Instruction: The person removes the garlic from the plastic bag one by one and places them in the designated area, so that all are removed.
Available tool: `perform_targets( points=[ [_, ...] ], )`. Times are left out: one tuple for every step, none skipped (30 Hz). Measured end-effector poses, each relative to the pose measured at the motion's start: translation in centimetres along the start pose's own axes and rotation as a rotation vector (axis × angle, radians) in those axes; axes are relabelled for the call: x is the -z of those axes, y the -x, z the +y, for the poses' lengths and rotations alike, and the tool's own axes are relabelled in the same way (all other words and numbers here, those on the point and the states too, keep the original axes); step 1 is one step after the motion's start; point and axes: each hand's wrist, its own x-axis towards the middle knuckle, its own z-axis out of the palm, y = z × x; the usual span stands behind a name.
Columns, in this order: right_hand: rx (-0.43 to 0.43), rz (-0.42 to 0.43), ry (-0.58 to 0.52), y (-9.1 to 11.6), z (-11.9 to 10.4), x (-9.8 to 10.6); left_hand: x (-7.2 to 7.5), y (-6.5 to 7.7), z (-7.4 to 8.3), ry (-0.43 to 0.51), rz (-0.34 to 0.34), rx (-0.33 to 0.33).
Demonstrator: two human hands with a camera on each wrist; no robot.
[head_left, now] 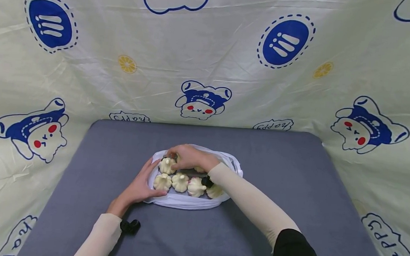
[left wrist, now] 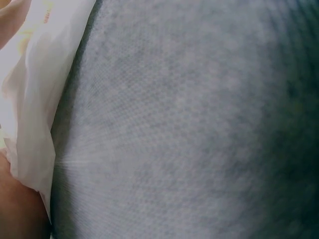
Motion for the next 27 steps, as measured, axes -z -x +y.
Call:
perform_targets(
  points=[
    [-0.002, -0.002, 0.006, -0.02, -0.05, 0.0, 0.03, 0.03, 0.03, -0.001, 0.001, 0.003],
    [-0.006, -0.005, 0.01, -0.05, -0.07, -0.02, 0.04, 0.02, 0.02, -0.003, 0.002, 0.004],
    [-0.009, -0.009, 0.015, -0.08, -0.05, -0.05, 0.04, 0.01, 0.02, -0.006, 0.003, 0.005],
    [-0.012, -0.013, 0.013, -0.11, -0.04, -0.09, 0.05, 0.0, 0.0, -0.008, 0.002, 0.008],
    [-0.014, -0.017, 0.009, -0.13, -0.01, -0.15, 0.05, -0.02, 0.01, -0.01, 0.001, 0.01],
    [-0.014, -0.02, -0.001, -0.15, 0.02, -0.2, 0.05, -0.02, 0.02, -0.011, -0.003, 0.015],
    [-0.012, -0.023, -0.012, -0.17, 0.04, -0.24, 0.06, -0.02, 0.05, -0.011, -0.005, 0.018],
    [-0.007, -0.023, -0.026, -0.19, 0.05, -0.29, 0.06, -0.03, 0.03, -0.011, -0.006, 0.02],
    [-0.001, -0.024, -0.038, -0.21, 0.07, -0.34, 0.08, 0.0, 0.05, -0.011, -0.007, 0.02],
    [0.004, -0.024, -0.051, -0.23, 0.07, -0.39, 0.11, 0.01, 0.05, -0.011, -0.008, 0.017],
    [0.009, -0.023, -0.057, -0.25, 0.09, -0.43, 0.12, 0.01, 0.06, -0.011, -0.008, 0.014],
    [0.012, -0.023, -0.064, -0.27, 0.09, -0.46, 0.14, 0.03, 0.04, -0.012, -0.008, 0.01],
    [0.015, -0.02, -0.066, -0.3, 0.12, -0.53, 0.14, 0.05, 0.04, -0.016, -0.004, 0.004],
    [0.017, -0.019, -0.069, -0.33, 0.16, -0.58, 0.13, 0.05, 0.0, -0.019, -0.002, 0.0],
    [0.016, -0.018, -0.07, -0.36, 0.2, -0.63, 0.11, 0.05, 0.0, -0.022, -0.001, -0.003],
    [0.015, -0.015, -0.071, -0.38, 0.24, -0.68, 0.1, 0.05, -0.01, -0.026, -0.002, -0.006],
    [0.014, -0.013, -0.07, -0.42, 0.29, -0.71, 0.08, 0.05, -0.01, -0.026, 0.0, -0.006],
    [0.013, -0.011, -0.068, -0.44, 0.31, -0.73, 0.07, 0.04, -0.01, -0.028, 0.001, -0.009],
    [0.012, -0.009, -0.069, -0.44, 0.32, -0.73, 0.06, 0.04, 0.02, -0.026, 0.002, -0.008],
    [0.011, -0.008, -0.073, -0.42, 0.33, -0.73, 0.06, 0.03, 0.05, -0.023, 0.001, -0.007],
    [0.01, -0.008, -0.077, -0.4, 0.32, -0.73, 0.07, 0.04, 0.09, -0.019, 0.001, -0.007],
    [0.012, -0.008, -0.082, -0.37, 0.3, -0.73, 0.08, 0.05, 0.12, -0.016, 0.0, -0.006],
    [0.014, -0.007, -0.087, -0.33, 0.28, -0.72, 0.08, 0.05, 0.14, -0.012, 0.001, -0.003],
    [0.014, -0.007, -0.093, -0.29, 0.26, -0.71, 0.08, 0.06, 0.16, -0.012, 0.001, -0.002],
    [0.017, -0.008, -0.1, -0.28, 0.25, -0.72, 0.09, 0.09, 0.18, -0.01, 0.001, 0.003],
    [0.018, -0.008, -0.103, -0.26, 0.24, -0.72, 0.09, 0.09, 0.18, -0.01, 0.002, 0.004],
    [0.02, -0.01, -0.105, -0.27, 0.25, -0.72, 0.08, 0.1, 0.18, -0.012, 0.002, 0.006]
  ],
)
